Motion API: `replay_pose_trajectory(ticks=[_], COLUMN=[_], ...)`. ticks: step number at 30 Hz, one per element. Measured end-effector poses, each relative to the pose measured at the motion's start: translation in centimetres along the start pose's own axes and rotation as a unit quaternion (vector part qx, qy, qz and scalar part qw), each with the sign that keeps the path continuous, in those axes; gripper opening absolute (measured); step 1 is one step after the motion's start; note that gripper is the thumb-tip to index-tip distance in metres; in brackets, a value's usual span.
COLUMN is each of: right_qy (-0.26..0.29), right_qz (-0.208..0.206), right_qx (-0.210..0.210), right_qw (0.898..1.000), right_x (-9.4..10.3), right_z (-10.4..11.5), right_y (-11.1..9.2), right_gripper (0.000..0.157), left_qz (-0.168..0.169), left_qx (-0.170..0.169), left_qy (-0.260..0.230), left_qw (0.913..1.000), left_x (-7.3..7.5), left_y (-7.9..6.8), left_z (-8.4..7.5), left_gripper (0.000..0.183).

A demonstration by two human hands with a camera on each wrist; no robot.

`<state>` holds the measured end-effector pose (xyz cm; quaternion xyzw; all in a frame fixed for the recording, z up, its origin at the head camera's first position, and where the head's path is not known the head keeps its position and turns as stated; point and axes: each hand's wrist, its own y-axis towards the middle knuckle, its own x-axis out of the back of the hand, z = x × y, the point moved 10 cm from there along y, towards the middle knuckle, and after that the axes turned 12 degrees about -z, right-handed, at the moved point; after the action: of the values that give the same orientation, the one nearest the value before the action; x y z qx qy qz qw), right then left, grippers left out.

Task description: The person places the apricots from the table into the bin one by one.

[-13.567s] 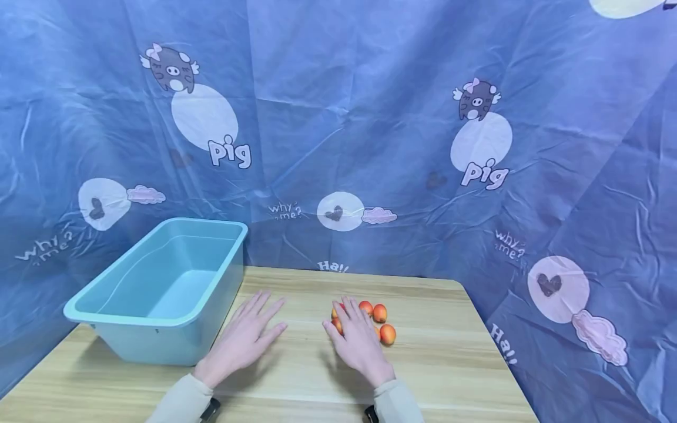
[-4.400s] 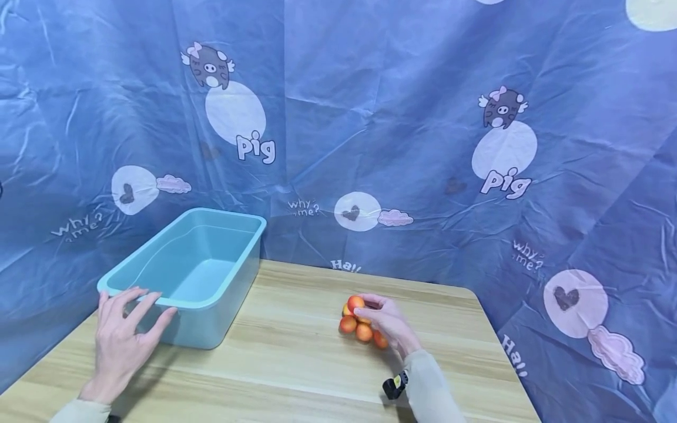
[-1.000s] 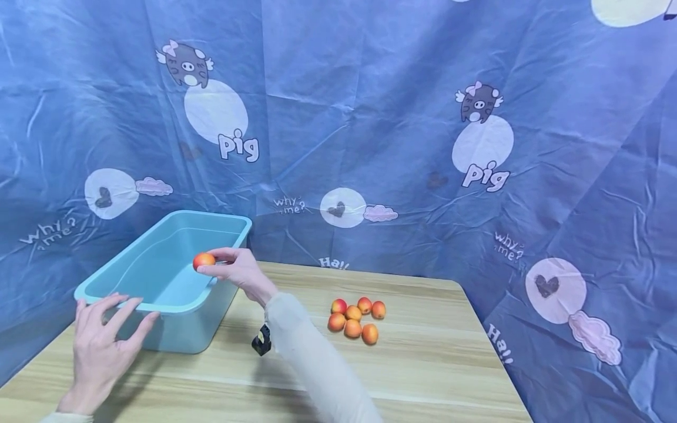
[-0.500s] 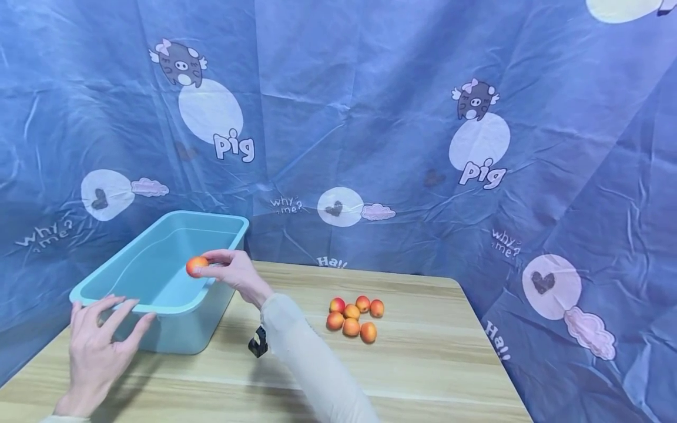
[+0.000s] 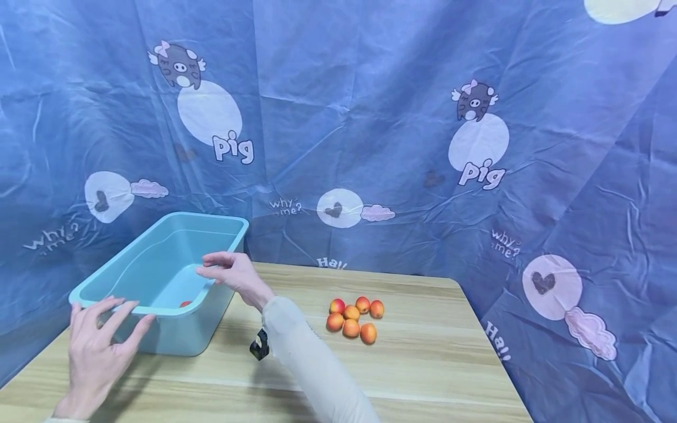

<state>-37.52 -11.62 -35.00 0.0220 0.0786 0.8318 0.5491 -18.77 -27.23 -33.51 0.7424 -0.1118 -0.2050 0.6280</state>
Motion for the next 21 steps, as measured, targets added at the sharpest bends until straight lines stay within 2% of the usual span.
replay_pose_trajectory(ticks=[12,16,21], right_qy=[0.044,0.036,0.034], right_qz=[-0.001,0.000,0.015], right_qx=[0.018,0.018,0.037], right_qw=[0.999,0.999,0.999], right_x=[1.0,1.4,1.5], right_z=[-0.6,-1.0,-0.9], right_y=[-1.0,-1.5,-2.0], right_gripper=[0.029,0.029,0.032], left_qz=[-0.008,-0.009,-0.021], left_qx=[-0.002,0.000,0.002], left_qy=[-0.003,0.001,-0.001], left_qw=[1.0000,1.0000,0.9998], left_x=[0.0,0.1,0.2], left_y=[0.0,0.1,0.3], left_z=[-0.3,-0.3,-0.4], left_gripper=[0.055,0.056,0.055])
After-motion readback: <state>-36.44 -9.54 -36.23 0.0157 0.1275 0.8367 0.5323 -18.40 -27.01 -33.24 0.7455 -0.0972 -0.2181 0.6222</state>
